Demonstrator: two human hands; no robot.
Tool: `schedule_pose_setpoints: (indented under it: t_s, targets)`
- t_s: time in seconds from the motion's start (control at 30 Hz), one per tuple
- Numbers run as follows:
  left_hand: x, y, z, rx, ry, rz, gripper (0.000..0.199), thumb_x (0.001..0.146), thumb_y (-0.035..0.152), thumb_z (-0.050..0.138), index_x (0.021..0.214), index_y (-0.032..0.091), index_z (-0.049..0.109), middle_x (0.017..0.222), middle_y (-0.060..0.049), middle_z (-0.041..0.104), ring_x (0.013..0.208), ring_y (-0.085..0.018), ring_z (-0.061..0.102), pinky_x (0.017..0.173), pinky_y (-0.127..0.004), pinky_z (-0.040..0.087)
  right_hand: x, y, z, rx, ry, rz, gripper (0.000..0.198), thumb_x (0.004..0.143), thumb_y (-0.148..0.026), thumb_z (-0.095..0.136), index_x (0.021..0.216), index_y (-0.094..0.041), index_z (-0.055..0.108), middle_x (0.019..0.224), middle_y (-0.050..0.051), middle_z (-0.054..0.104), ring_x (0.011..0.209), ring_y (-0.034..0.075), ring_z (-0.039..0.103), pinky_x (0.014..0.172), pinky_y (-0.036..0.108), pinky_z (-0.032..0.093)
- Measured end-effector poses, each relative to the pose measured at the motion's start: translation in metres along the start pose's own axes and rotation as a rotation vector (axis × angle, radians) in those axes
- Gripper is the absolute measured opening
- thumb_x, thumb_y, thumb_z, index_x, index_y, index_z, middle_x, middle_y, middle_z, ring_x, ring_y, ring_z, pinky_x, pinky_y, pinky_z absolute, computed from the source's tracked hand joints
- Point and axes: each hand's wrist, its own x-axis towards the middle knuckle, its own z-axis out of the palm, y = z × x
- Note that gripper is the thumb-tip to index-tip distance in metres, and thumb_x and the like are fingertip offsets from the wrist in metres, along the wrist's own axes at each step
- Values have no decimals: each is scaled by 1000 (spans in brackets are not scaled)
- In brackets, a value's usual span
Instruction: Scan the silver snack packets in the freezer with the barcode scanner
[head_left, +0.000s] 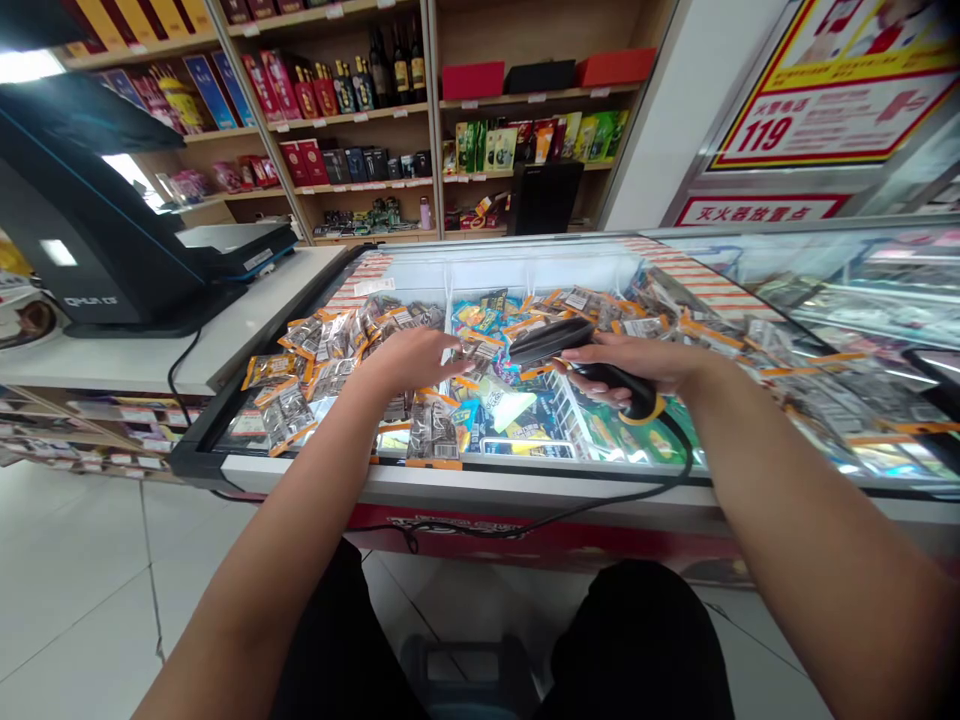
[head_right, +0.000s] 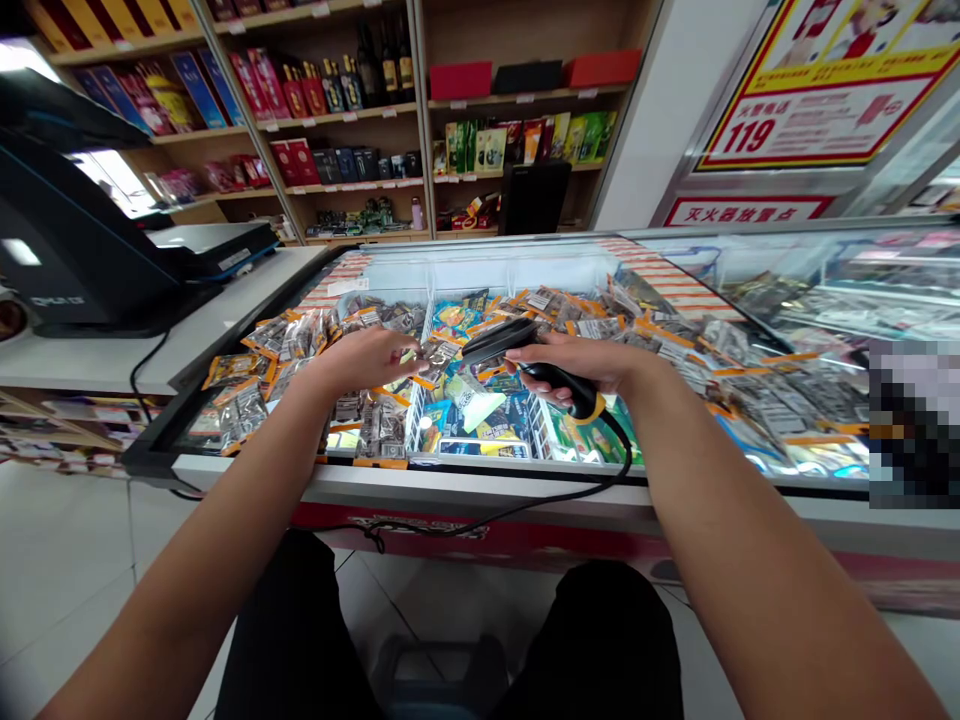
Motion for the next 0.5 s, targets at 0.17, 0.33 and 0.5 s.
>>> schedule_pose_setpoints:
  t_s: [0.17, 0.33, 0.5]
  targets:
    - [4, -4, 6, -75, 96, 244, 45, 109, 22, 50, 139, 24, 82, 154, -12, 76, 148, -28, 65, 127, -45, 50, 0, -1, 1, -15, -13, 2, 58, 92, -66, 95, 91, -27, 53, 64, 1, 61, 42, 12, 46, 34, 25, 38]
    - [7, -11, 16, -19, 6, 204, 52, 108, 28, 59, 157, 25, 77, 147, -16, 74, 147, -33, 62, 126, -49, 51, 1, 0, 2, 1, -2, 0, 61, 87, -67, 99, 90, -27, 52, 65, -1, 60, 43, 12, 46, 34, 25, 37]
    - [6, -6, 17, 46, 5, 149, 59, 110, 45, 64, 163, 23, 73, 129, -18, 72, 138, -39, 60, 118, -52, 53, -1, -3, 4, 18, 7, -28, 59, 88, -66, 98, 91, -25, 56, 63, -3, 57, 43, 10, 44, 35, 22, 36]
